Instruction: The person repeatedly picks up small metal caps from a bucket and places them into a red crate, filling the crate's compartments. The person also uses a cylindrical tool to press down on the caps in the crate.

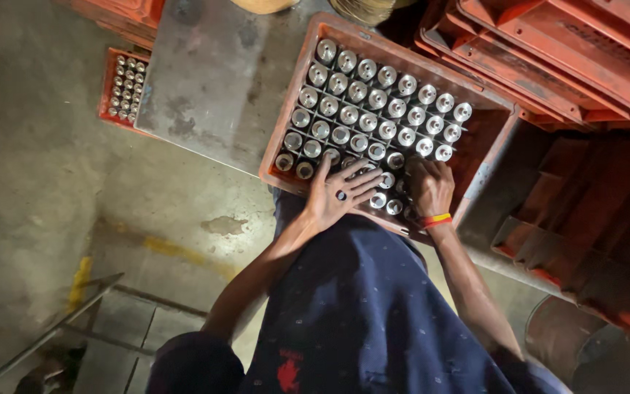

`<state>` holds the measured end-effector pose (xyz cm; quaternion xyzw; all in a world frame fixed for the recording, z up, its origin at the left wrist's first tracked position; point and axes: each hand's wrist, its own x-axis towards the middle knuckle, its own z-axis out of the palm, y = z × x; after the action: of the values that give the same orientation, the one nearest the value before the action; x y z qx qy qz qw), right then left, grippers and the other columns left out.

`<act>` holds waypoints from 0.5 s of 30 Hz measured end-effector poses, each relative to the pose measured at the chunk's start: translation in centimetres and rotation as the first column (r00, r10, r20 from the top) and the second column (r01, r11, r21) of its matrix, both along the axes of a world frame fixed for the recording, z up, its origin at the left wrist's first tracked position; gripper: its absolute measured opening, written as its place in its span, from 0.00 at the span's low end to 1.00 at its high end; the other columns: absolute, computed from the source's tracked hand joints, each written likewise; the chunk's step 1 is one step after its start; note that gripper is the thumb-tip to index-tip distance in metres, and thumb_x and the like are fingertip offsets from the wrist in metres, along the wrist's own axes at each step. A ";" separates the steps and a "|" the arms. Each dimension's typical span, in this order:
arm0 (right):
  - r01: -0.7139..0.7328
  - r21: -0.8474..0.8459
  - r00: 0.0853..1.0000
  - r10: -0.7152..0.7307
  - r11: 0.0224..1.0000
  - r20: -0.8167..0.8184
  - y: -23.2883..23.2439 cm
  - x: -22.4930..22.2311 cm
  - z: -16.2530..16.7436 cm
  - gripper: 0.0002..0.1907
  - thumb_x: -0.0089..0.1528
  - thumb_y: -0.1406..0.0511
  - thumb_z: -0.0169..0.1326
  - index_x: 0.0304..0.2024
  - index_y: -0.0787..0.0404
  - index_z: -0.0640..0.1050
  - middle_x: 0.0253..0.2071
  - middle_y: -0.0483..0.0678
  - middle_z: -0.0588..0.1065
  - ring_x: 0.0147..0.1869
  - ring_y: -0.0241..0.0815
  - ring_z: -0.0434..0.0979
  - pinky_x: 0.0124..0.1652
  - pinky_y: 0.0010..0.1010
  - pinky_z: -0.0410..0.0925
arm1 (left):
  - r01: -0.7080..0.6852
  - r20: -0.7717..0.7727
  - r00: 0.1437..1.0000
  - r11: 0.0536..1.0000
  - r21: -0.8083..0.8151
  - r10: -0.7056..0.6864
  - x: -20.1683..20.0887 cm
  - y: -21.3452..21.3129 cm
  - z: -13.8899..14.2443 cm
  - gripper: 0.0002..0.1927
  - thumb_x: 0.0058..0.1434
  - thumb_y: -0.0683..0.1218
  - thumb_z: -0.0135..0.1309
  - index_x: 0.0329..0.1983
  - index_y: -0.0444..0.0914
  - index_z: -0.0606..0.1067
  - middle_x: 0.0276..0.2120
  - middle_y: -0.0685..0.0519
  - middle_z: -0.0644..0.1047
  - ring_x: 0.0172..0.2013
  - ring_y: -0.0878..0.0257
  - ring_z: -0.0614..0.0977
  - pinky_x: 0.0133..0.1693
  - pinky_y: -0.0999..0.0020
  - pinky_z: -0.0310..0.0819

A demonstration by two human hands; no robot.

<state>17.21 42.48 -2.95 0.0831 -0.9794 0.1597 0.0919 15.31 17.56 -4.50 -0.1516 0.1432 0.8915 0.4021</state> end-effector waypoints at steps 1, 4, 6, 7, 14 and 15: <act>0.000 0.001 1.000 0.000 1.000 0.028 -0.1 -0.1 0.0 0.11 0.58 0.73 0.55 0.43 0.61 0.81 0.41 0.53 0.80 0.45 0.52 0.76 0.46 0.41 0.69 | -0.001 -0.001 1.000 1.000 0.005 0.001 -0.2 0.1 0.1 0.50 0.68 0.75 0.25 0.77 0.32 0.53 0.71 0.33 0.62 0.72 0.44 0.64 0.72 0.49 0.52; 0.018 -0.007 0.999 -0.018 1.000 0.048 -0.8 -0.1 0.2 0.12 0.57 0.71 0.58 0.43 0.62 0.81 0.41 0.54 0.80 0.46 0.53 0.76 0.46 0.43 0.68 | 0.012 -0.031 0.999 1.000 -0.005 -0.012 -0.9 0.5 0.1 0.52 0.67 0.77 0.25 0.78 0.33 0.53 0.71 0.35 0.62 0.72 0.45 0.63 0.72 0.51 0.52; 0.054 -0.074 0.999 -0.054 0.996 0.003 -1.6 0.3 0.3 0.15 0.56 0.70 0.60 0.47 0.63 0.81 0.44 0.56 0.80 0.49 0.54 0.77 0.48 0.43 0.68 | 0.001 -0.042 0.999 1.000 0.026 0.000 -1.4 0.8 -0.1 0.52 0.67 0.77 0.25 0.78 0.33 0.54 0.71 0.36 0.63 0.72 0.46 0.63 0.72 0.51 0.52; 0.080 -0.141 0.996 -0.085 0.987 -0.030 -2.1 0.6 0.4 0.18 0.57 0.69 0.61 0.50 0.65 0.80 0.47 0.57 0.80 0.50 0.55 0.77 0.48 0.43 0.68 | -0.015 -0.034 0.999 0.998 0.059 0.017 -1.6 1.1 -0.2 0.52 0.67 0.77 0.25 0.78 0.33 0.54 0.71 0.36 0.63 0.72 0.46 0.63 0.72 0.52 0.52; 0.035 -0.501 0.993 0.028 0.865 0.117 -5.0 3.2 0.4 0.19 0.61 0.66 0.64 0.53 0.67 0.81 0.49 0.60 0.78 0.49 0.53 0.80 0.47 0.39 0.72 | 0.003 0.006 1.000 1.000 -0.017 -0.003 -1.2 4.6 -1.0 0.51 0.68 0.77 0.26 0.78 0.35 0.55 0.68 0.38 0.67 0.69 0.49 0.67 0.72 0.53 0.55; 0.059 -0.496 0.996 -0.019 0.866 0.086 -5.1 3.5 0.3 0.15 0.62 0.66 0.64 0.51 0.65 0.81 0.48 0.58 0.79 0.50 0.51 0.80 0.48 0.38 0.72 | 0.008 0.021 1.000 0.998 -0.063 -0.007 -0.9 5.0 -1.1 0.51 0.68 0.77 0.26 0.78 0.36 0.55 0.68 0.38 0.67 0.68 0.47 0.68 0.69 0.53 0.56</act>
<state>20.71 37.35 -2.61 0.0303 -0.9094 0.4080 0.0750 14.36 22.56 -5.62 -0.1729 0.1676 0.8835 0.4018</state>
